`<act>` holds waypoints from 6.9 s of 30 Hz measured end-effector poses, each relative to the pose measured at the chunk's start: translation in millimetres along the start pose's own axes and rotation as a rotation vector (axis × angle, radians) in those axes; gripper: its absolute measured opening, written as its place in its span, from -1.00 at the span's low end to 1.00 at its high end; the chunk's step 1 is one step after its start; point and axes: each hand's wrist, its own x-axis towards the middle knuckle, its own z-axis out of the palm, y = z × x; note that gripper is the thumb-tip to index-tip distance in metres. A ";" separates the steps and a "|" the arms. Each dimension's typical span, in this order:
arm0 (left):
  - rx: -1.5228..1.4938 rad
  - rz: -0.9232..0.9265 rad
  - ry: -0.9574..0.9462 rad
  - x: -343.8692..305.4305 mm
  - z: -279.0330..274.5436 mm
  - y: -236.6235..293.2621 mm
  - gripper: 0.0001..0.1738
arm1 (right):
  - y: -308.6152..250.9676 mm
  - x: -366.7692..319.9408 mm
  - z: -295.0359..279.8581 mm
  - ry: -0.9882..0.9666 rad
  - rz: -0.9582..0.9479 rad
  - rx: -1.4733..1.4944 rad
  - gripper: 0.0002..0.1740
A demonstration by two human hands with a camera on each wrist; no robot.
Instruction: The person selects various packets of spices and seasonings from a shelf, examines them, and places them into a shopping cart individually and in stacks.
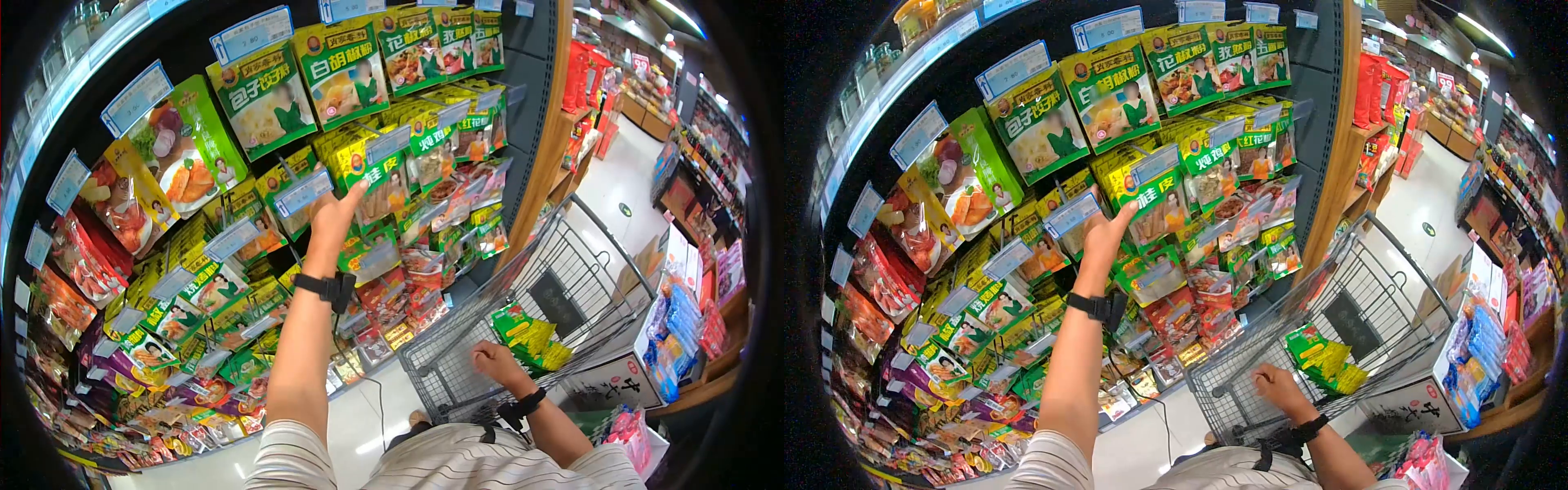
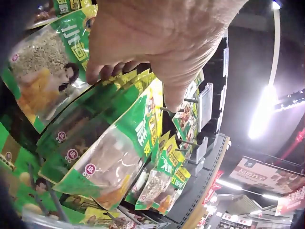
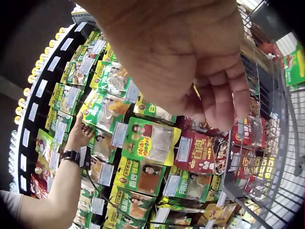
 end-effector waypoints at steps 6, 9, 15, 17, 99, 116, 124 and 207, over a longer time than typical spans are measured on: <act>-0.082 -0.167 -0.029 14.7 4.9 14.6 0.16 | -3.1 1.9 -22.5 0.023 0.013 0.017 -0.82; -0.180 -0.136 0.048 22.1 17.7 8.2 0.13 | 7.6 5.3 -27.7 0.038 0.037 0.010 -0.83; -0.274 -0.048 0.002 68.7 55.7 -49.6 -0.06 | 20.5 1.1 -23.1 -0.010 0.058 0.018 -0.80; -0.324 -0.032 -0.008 74.1 58.4 -62.0 -0.14 | 21.6 0.4 -21.6 -0.017 0.062 0.042 -0.81; -0.380 -0.278 -0.088 43.4 22.5 -52.0 -0.44 | -168.5 0.6 -59.3 0.218 -0.322 0.459 -0.68; -0.361 -0.017 0.178 99.6 27.5 -52.5 -0.32 | -156.7 -2.9 -54.9 0.256 -0.245 0.416 -0.68; -0.441 -0.033 0.017 131.5 41.3 -85.0 -0.41 | -144.9 -4.9 -52.0 0.271 -0.223 0.408 -0.68; -0.391 0.316 -0.175 -111.0 -20.7 87.4 -0.84 | -87.2 -62.3 -150.1 0.536 -0.211 0.402 -0.57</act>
